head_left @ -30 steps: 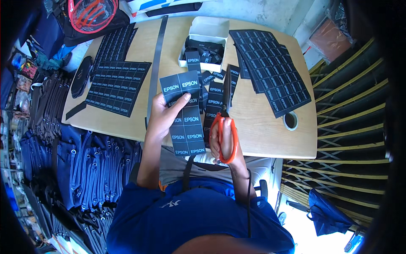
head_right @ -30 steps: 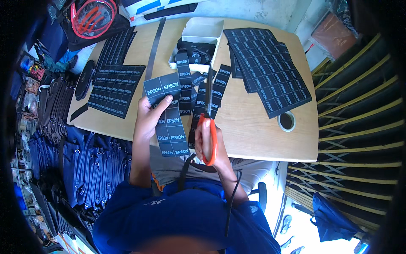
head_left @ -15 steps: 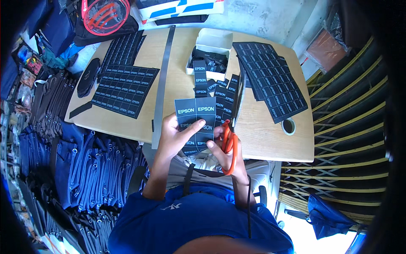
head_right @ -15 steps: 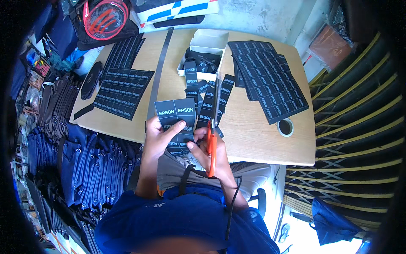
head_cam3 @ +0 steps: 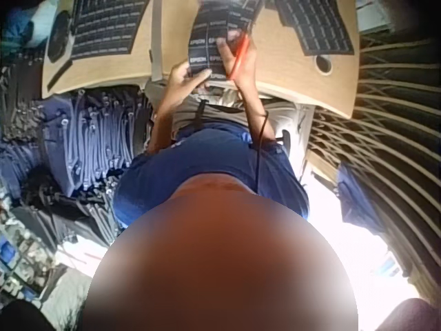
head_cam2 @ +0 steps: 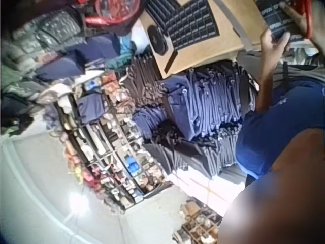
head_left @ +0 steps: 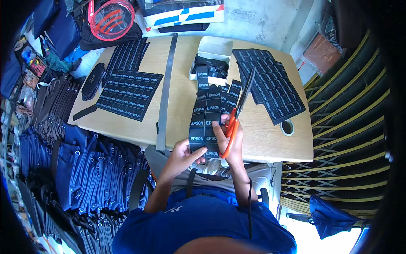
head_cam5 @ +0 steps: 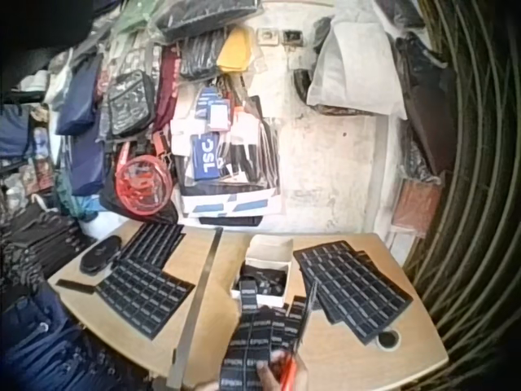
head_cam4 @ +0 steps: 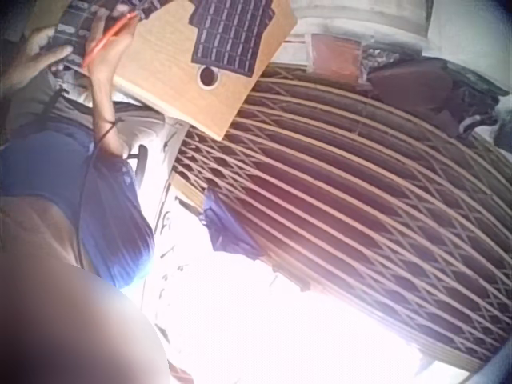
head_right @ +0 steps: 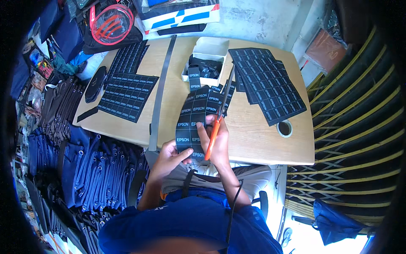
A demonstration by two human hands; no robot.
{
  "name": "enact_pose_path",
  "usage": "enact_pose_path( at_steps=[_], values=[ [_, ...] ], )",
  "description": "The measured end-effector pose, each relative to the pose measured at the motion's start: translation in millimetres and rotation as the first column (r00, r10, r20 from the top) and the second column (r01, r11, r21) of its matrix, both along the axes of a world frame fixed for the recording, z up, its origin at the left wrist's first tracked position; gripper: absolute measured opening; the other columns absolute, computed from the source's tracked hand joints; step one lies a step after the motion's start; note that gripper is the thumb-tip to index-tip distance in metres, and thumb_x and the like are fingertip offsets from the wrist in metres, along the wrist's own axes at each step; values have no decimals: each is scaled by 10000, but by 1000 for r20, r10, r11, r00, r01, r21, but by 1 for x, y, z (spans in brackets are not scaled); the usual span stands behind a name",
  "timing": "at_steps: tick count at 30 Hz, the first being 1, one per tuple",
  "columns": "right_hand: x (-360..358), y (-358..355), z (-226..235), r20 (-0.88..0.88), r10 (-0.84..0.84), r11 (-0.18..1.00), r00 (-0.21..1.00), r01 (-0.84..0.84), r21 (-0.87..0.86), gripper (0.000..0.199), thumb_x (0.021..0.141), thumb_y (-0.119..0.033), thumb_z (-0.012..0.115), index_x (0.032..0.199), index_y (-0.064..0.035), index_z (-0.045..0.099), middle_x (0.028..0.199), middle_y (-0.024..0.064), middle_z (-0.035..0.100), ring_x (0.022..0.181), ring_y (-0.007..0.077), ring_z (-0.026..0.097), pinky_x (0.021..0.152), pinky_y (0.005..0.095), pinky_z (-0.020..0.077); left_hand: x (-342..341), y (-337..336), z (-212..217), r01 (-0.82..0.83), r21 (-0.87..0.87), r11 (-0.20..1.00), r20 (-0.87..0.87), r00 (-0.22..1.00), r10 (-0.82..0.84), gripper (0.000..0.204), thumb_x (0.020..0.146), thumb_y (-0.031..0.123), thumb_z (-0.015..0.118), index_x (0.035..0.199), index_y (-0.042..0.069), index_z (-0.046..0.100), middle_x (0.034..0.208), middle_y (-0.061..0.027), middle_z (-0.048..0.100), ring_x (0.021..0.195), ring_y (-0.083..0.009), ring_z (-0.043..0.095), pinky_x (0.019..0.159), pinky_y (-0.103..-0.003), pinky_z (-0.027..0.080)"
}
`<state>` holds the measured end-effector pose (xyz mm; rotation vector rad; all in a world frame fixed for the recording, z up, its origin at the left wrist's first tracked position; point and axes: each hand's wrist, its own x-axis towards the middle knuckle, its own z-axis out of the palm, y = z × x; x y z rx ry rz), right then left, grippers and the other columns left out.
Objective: Cutting individual Epson brand labels from a sheet using a pair of scissors.
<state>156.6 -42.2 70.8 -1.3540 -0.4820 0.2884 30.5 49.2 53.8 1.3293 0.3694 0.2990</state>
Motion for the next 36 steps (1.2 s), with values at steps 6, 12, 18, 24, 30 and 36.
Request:
enact_pose_path(
  at_steps=[6,12,18,24,30,36],
  values=[
    [7,-10,-9,128,123,957,984,-83,-278,266,866,-148,618,1006,49,507,710,43,537,630,108,515,580,252,433,-14,-2,-12,-78,-79,994,-117,991,68,139,897,127,595,968,12,561,742,-51,610,501,-48,486,446,-190,376],
    [-11,-53,-21,145,241,915,960,-175,-364,294,821,-116,643,1016,45,492,691,23,501,615,78,452,549,241,388,-25,-6,-27,-133,-210,969,-148,984,103,216,951,224,516,996,14,542,759,-61,602,527,-56,498,461,-192,381],
    [-37,-104,-6,-167,507,734,846,-525,-431,529,747,-133,722,1172,35,454,762,4,486,656,68,436,615,217,401,-31,-10,-28,-146,-295,944,-216,973,83,253,964,268,487,979,20,535,730,-28,570,566,-64,495,494,-199,384],
    [-51,-147,-25,-459,520,549,720,-694,-466,591,751,-284,736,1173,29,466,768,20,490,675,102,449,597,263,372,-34,-18,-38,-78,-235,969,-256,966,16,230,953,238,511,904,19,563,712,-19,561,570,-59,494,505,-196,390],
    [-44,-169,-30,-534,607,373,588,-805,-462,567,770,-318,700,1160,21,466,717,26,476,669,125,459,615,280,385,-29,-25,-43,-176,-211,962,-248,961,122,194,927,222,565,892,33,586,671,0,565,523,-35,473,450,-169,343],
    [-56,-170,-45,-551,665,442,504,-860,-254,571,827,-402,615,1204,-9,446,722,25,455,646,124,443,625,272,381,-23,-29,-39,-183,-219,958,-203,969,139,183,922,203,572,886,25,583,669,-15,567,525,-37,476,451,-170,347]
  ],
)
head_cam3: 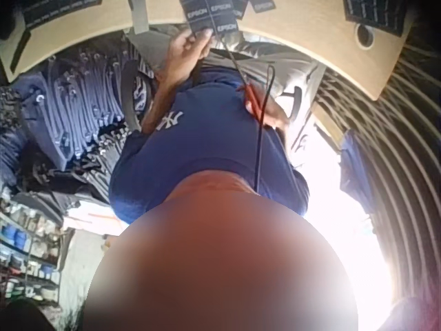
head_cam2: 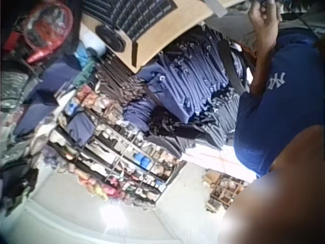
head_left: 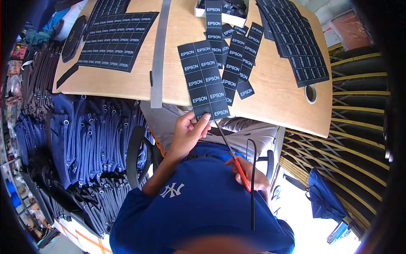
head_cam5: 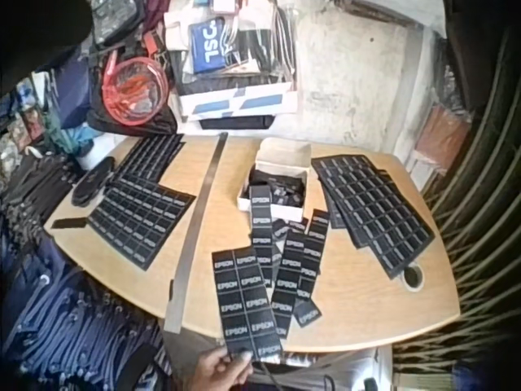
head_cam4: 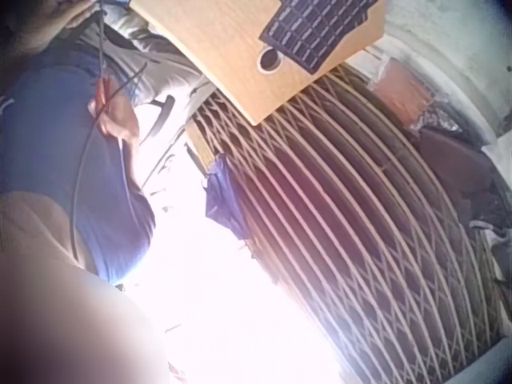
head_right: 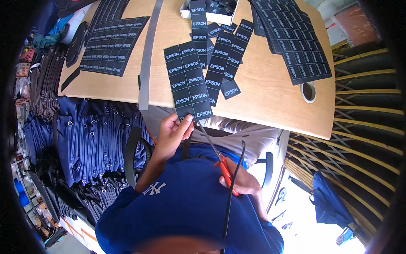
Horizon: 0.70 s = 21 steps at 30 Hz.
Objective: Cutting individual Epson brand labels from a sheet using a pair of scissors.
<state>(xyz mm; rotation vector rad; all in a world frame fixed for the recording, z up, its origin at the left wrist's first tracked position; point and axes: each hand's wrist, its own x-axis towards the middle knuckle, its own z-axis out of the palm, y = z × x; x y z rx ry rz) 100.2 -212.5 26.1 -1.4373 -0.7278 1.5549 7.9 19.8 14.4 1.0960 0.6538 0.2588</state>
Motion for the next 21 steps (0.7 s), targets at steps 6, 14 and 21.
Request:
enact_pose_path(
  at_steps=[6,14,21],
  values=[
    [-1,17,-9,67,-46,985,997,35,166,591,843,-440,599,1178,17,431,664,19,467,597,111,468,570,267,374,0,-6,2,-9,-21,1000,33,999,10,159,921,174,572,889,18,581,687,-34,584,531,-39,487,478,-176,380],
    [-2,18,-2,94,-11,1000,996,13,-21,726,788,-595,587,1109,40,438,686,-8,415,580,86,390,533,244,308,7,1,8,-184,10,983,95,979,182,178,927,176,564,873,7,568,668,-23,565,538,-35,483,465,-177,360],
    [-2,23,-12,147,-57,991,987,37,130,557,820,-462,629,1074,12,484,628,17,458,549,122,454,529,277,356,11,-4,6,-194,6,981,54,980,193,157,926,164,563,902,9,573,671,-14,562,548,-34,490,482,-179,389]
  ],
)
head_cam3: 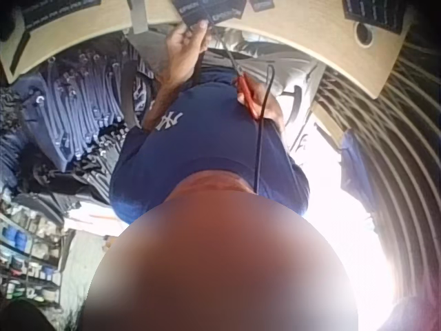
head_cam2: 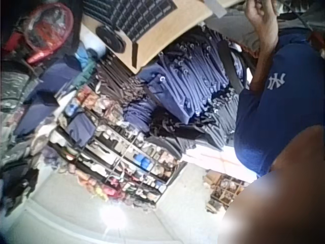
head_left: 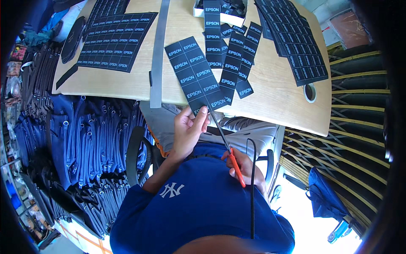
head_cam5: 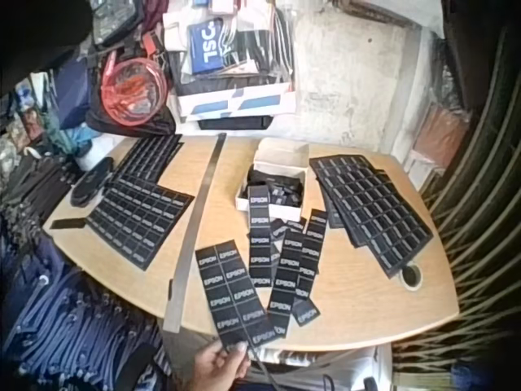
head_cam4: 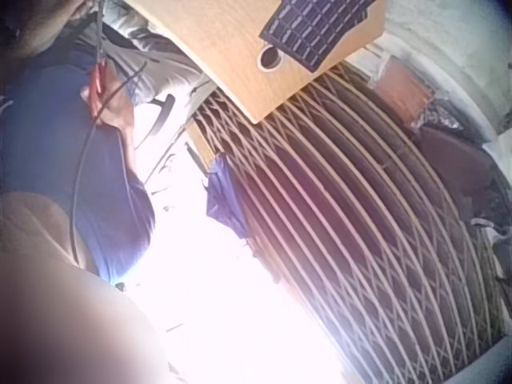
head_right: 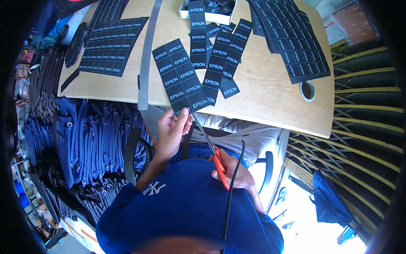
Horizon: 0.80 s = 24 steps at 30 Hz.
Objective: Cutting individual Epson brand labels from a sheet using a pair of scissors.
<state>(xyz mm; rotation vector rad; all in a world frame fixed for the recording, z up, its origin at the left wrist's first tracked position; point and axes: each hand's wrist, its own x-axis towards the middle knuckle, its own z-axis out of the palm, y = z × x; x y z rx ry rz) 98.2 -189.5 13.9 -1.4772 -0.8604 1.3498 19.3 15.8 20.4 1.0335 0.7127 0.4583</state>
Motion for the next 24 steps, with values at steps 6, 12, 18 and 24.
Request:
enact_pose_path(
  at_steps=[6,12,18,24],
  values=[
    [-3,13,-1,-13,-51,997,999,52,49,653,832,-597,533,1028,24,485,639,24,471,570,132,469,549,281,376,-2,-2,-1,92,43,995,28,995,-93,157,922,167,570,924,10,581,665,-16,562,546,-33,490,479,-177,388],
    [-3,20,-4,-31,-59,993,998,62,96,703,845,-649,455,982,39,504,647,29,466,585,135,468,565,288,378,-3,-4,-3,93,44,995,39,995,-95,177,925,183,566,911,8,594,662,-15,565,533,-35,488,476,-174,387],
    [-4,25,-3,-29,-47,994,998,50,101,655,888,-608,409,958,33,521,640,32,451,577,140,450,561,296,372,-5,0,-5,95,50,994,5,995,-96,184,921,192,572,901,11,597,661,-12,566,527,-36,491,471,-174,387],
    [-2,27,0,-53,-48,997,997,52,59,583,914,-558,409,944,12,526,613,24,459,531,118,460,522,285,369,-5,5,-6,114,64,991,31,993,-116,180,916,192,581,889,15,603,651,-7,568,512,-31,487,460,-169,381]
  ],
)
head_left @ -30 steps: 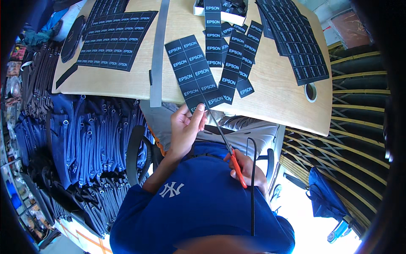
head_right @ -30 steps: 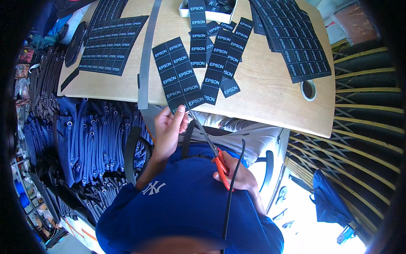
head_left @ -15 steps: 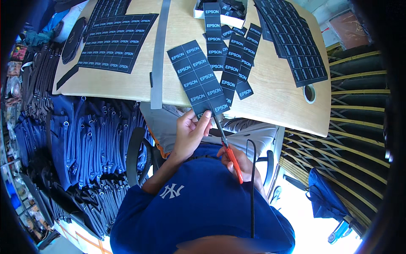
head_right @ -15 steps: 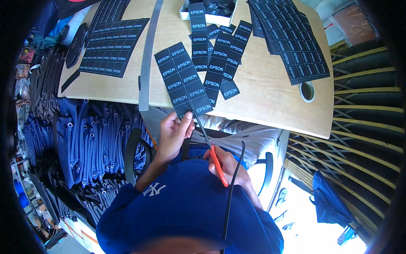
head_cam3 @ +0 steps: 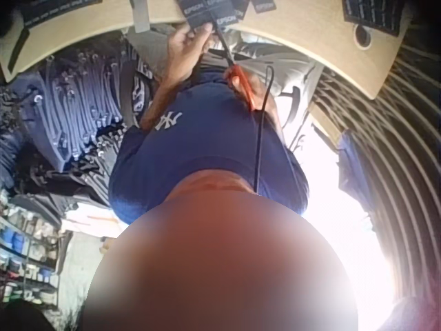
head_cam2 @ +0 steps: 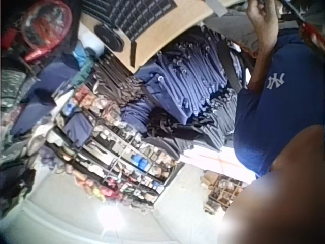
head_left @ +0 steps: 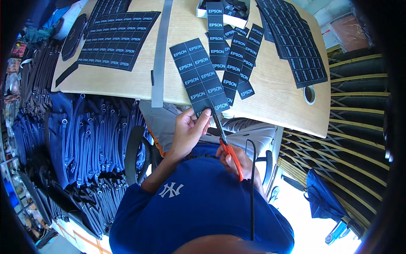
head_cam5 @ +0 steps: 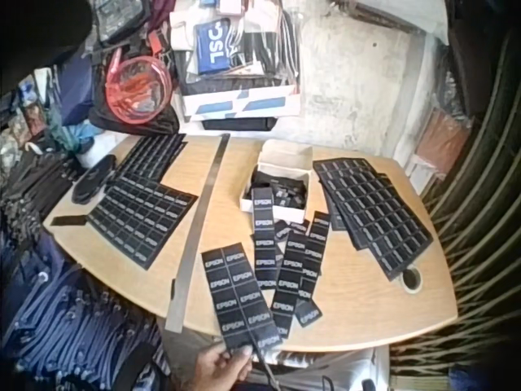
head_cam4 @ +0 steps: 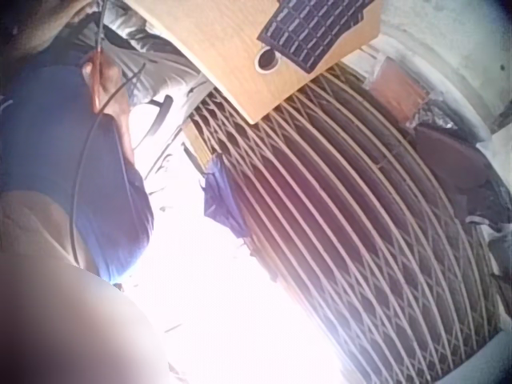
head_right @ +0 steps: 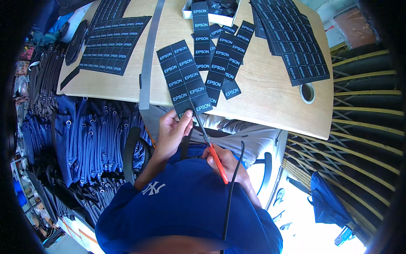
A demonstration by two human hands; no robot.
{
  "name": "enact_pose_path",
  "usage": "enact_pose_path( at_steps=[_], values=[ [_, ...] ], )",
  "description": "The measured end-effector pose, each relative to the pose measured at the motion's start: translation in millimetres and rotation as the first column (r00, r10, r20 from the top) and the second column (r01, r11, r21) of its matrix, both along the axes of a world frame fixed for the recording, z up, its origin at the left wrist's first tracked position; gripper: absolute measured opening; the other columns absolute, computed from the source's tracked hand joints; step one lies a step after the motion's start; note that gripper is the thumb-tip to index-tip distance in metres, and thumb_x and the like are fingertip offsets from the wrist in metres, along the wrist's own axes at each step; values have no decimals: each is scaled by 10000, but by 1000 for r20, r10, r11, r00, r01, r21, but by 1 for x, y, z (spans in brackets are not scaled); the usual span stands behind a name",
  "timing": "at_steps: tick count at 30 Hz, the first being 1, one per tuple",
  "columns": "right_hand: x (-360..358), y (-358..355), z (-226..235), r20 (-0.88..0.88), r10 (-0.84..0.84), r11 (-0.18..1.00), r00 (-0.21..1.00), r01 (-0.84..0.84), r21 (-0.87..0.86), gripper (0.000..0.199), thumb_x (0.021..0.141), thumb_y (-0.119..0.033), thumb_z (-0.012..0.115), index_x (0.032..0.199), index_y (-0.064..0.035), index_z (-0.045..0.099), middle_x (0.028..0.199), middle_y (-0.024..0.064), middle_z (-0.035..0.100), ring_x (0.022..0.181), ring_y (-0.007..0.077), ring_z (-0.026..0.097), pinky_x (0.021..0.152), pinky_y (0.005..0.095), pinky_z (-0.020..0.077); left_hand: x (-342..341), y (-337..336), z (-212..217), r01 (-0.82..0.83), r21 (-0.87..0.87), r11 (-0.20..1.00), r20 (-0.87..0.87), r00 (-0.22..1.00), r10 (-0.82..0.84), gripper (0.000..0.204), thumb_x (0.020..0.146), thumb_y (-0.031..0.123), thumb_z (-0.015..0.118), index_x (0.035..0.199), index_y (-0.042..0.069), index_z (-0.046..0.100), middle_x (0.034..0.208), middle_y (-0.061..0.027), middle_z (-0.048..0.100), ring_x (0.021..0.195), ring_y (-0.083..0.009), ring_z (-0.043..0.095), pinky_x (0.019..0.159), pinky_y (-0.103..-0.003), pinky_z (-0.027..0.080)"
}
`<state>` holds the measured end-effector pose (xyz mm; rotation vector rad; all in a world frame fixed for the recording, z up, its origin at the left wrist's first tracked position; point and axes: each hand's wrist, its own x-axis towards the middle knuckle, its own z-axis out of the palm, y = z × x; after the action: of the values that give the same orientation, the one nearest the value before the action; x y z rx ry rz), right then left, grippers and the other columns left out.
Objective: Cutting individual Epson brand labels from a sheet using a pair of scissors.
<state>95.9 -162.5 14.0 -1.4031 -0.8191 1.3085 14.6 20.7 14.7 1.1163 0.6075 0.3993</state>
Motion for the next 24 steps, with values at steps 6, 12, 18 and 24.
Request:
enact_pose_path(
  at_steps=[6,12,18,24],
  values=[
    [-4,0,2,-199,-56,990,978,28,-138,446,955,-444,415,901,-11,508,572,-1,455,434,65,424,410,230,325,0,1,-1,1,22,1000,-15,1000,-1,173,912,186,586,896,14,607,644,-4,575,506,-25,487,450,-169,377],
    [-10,1,4,-265,-99,985,959,58,-161,383,969,-381,425,851,-21,483,547,-9,439,408,52,404,377,215,299,-1,4,-2,6,25,1000,-24,1000,-6,176,908,188,593,898,13,609,640,-4,575,512,-23,490,454,-168,379],
    [-12,2,10,-217,-127,972,968,78,-223,388,965,-382,436,840,-17,475,514,-19,406,397,57,400,369,219,297,-1,4,-1,15,31,999,-34,999,-14,173,905,186,598,891,14,606,636,-3,574,516,-21,493,457,-166,381],
    [-16,0,8,-290,-131,977,948,74,-201,378,971,-377,416,849,-23,466,549,-16,415,408,62,413,380,223,313,0,4,-2,30,11,999,-25,999,-29,182,905,193,598,888,12,598,638,-2,573,516,-20,489,459,-166,382]
  ],
)
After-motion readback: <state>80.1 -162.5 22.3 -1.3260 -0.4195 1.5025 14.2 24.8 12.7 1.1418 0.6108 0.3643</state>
